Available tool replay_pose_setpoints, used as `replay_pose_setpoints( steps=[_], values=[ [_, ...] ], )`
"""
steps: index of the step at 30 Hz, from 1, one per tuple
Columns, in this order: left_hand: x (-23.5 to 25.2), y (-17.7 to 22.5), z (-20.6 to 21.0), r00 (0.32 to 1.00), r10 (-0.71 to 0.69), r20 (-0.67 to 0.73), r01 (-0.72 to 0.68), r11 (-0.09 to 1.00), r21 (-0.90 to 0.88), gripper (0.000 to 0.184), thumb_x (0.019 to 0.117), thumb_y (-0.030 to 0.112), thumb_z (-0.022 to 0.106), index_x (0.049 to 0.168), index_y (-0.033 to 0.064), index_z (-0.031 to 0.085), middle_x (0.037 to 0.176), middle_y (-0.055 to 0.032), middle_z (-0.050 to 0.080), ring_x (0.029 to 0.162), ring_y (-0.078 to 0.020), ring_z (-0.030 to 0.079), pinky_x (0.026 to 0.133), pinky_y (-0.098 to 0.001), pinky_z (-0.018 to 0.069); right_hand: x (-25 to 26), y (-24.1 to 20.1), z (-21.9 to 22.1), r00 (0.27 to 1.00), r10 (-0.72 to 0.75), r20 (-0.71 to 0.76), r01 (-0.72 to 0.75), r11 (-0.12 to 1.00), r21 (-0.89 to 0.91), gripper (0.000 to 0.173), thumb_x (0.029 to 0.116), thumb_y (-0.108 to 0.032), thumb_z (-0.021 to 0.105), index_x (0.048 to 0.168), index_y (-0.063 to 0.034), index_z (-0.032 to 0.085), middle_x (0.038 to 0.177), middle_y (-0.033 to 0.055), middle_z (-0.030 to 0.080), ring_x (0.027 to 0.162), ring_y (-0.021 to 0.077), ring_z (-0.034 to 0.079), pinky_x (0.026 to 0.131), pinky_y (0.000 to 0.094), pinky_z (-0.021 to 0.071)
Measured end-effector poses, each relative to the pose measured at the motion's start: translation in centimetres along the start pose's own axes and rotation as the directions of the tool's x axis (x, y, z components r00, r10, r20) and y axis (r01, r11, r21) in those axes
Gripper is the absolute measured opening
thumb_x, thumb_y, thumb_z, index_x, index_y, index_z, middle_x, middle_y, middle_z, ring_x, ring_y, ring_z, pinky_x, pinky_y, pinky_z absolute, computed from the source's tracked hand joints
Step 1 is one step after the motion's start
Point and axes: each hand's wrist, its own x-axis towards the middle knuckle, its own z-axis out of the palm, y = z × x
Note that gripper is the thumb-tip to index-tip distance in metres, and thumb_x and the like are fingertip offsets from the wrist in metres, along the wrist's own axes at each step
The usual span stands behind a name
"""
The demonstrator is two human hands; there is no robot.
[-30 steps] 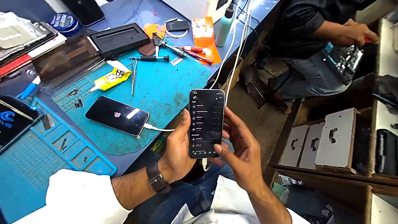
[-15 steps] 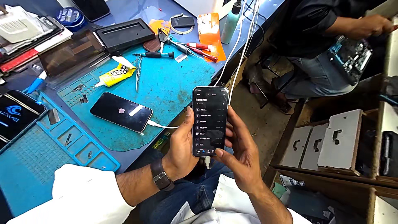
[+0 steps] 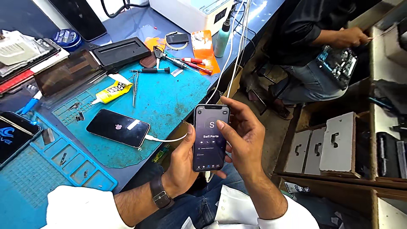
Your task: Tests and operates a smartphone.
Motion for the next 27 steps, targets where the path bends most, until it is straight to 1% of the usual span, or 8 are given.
replay_pose_setpoints(
  steps=[4, 9, 11, 13, 15, 17, 20, 27],
  values=[
    [0.0, -0.1, 0.1, 0.998, 0.017, -0.056, -0.013, 0.998, 0.060, 0.061, 0.1063, 0.060, 0.024, 0.140, 0.0190, 0.054, 0.125, -0.0173, 0.065, 0.109, -0.0332, 0.069, 0.074, -0.0535, 0.0625, 0.5, -0.4, 0.8, 0.999, 0.029, -0.025, -0.030, 0.998, -0.057, 0.041, 0.0942, -0.015, 0.070, 0.133, -0.0061, 0.062, 0.111, 0.0071, 0.070, 0.087, 0.0160, 0.072, 0.069, 0.0288, 0.0634],
    [-0.1, -0.2, 0.4, 0.994, 0.027, -0.108, -0.010, 0.988, 0.152, 0.059, 0.1059, 0.060, 0.028, 0.137, 0.0197, 0.058, 0.121, -0.0125, 0.068, 0.107, -0.0262, 0.070, 0.075, -0.0467, 0.0633, 0.9, -0.9, 1.5, 0.991, 0.113, -0.066, -0.122, 0.981, -0.151, 0.033, 0.0914, -0.029, 0.078, 0.119, -0.0146, 0.067, 0.094, 0.0018, 0.072, 0.072, 0.0129, 0.071, 0.054, 0.0277, 0.0605],
    [-0.1, -0.2, 0.4, 0.996, 0.021, -0.089, -0.007, 0.988, 0.155, 0.059, 0.1059, 0.060, 0.028, 0.137, 0.0194, 0.057, 0.121, -0.0137, 0.068, 0.106, -0.0276, 0.071, 0.075, -0.0473, 0.0634, 0.9, -0.8, 1.3, 0.995, 0.090, -0.052, -0.097, 0.986, -0.137, 0.031, 0.0935, -0.029, 0.075, 0.118, -0.0130, 0.067, 0.094, 0.0022, 0.072, 0.073, 0.0127, 0.071, 0.055, 0.0270, 0.0607],
    [0.0, -0.1, 0.3, 0.998, 0.006, -0.055, 0.001, 0.991, 0.133, 0.061, 0.1053, 0.062, 0.026, 0.139, 0.0201, 0.057, 0.121, -0.0155, 0.068, 0.104, -0.0298, 0.071, 0.076, -0.0482, 0.0633, 0.8, -0.8, 0.7, 0.998, 0.055, -0.006, -0.055, 0.995, -0.085, 0.031, 0.0989, -0.027, 0.066, 0.125, -0.0087, 0.065, 0.100, 0.0042, 0.072, 0.080, 0.0131, 0.072, 0.063, 0.0268, 0.0626],
    [0.0, -0.1, 0.2, 0.999, -0.022, -0.036, 0.025, 0.996, 0.091, 0.064, 0.1039, 0.065, 0.026, 0.139, 0.0203, 0.056, 0.120, -0.0180, 0.069, 0.102, -0.0325, 0.072, 0.077, -0.0493, 0.0631, 0.6, -0.6, 0.0, 0.999, 0.036, 0.012, -0.035, 0.999, -0.042, 0.035, 0.1029, -0.020, 0.054, 0.133, -0.0048, 0.063, 0.106, 0.0054, 0.070, 0.085, 0.0123, 0.069, 0.071, 0.0263, 0.0602],
    [0.1, 0.0, 0.0, 0.999, -0.042, -0.022, 0.043, 0.998, 0.051, 0.067, 0.1027, 0.067, 0.026, 0.139, 0.0194, 0.056, 0.119, -0.0207, 0.068, 0.102, -0.0355, 0.072, 0.078, -0.0503, 0.0627, 0.7, -0.2, -0.6, 0.999, 0.030, -0.015, -0.030, 1.000, 0.002, 0.035, 0.1036, -0.012, 0.049, 0.134, -0.0009, 0.063, 0.104, 0.0079, 0.071, 0.086, 0.0133, 0.070, 0.076, 0.0283, 0.0607],
    [0.2, -0.1, -0.2, 0.998, -0.057, 0.007, 0.057, 0.998, 0.011, 0.069, 0.1018, 0.069, 0.027, 0.141, 0.0185, 0.055, 0.120, -0.0233, 0.067, 0.105, -0.0387, 0.070, 0.079, -0.0528, 0.0619, 0.6, 0.1, -1.1, 0.999, 0.024, -0.036, -0.023, 1.000, 0.015, 0.034, 0.1017, -0.005, 0.048, 0.129, 0.0010, 0.066, 0.106, 0.0094, 0.073, 0.090, 0.0133, 0.071, 0.081, 0.0280, 0.0606],
    [0.1, -0.1, -0.1, 0.998, -0.056, 0.009, 0.056, 0.998, -0.002, 0.066, 0.1042, 0.064, 0.024, 0.141, 0.0180, 0.053, 0.122, -0.0241, 0.066, 0.106, -0.0398, 0.070, 0.077, -0.0539, 0.0620, 0.5, 0.1, -1.0, 0.998, 0.006, -0.066, -0.005, 1.000, 0.015, 0.029, 0.0994, -0.003, 0.055, 0.125, 0.0001, 0.068, 0.103, 0.0082, 0.073, 0.085, 0.0117, 0.070, 0.077, 0.0255, 0.0604]
  ],
)
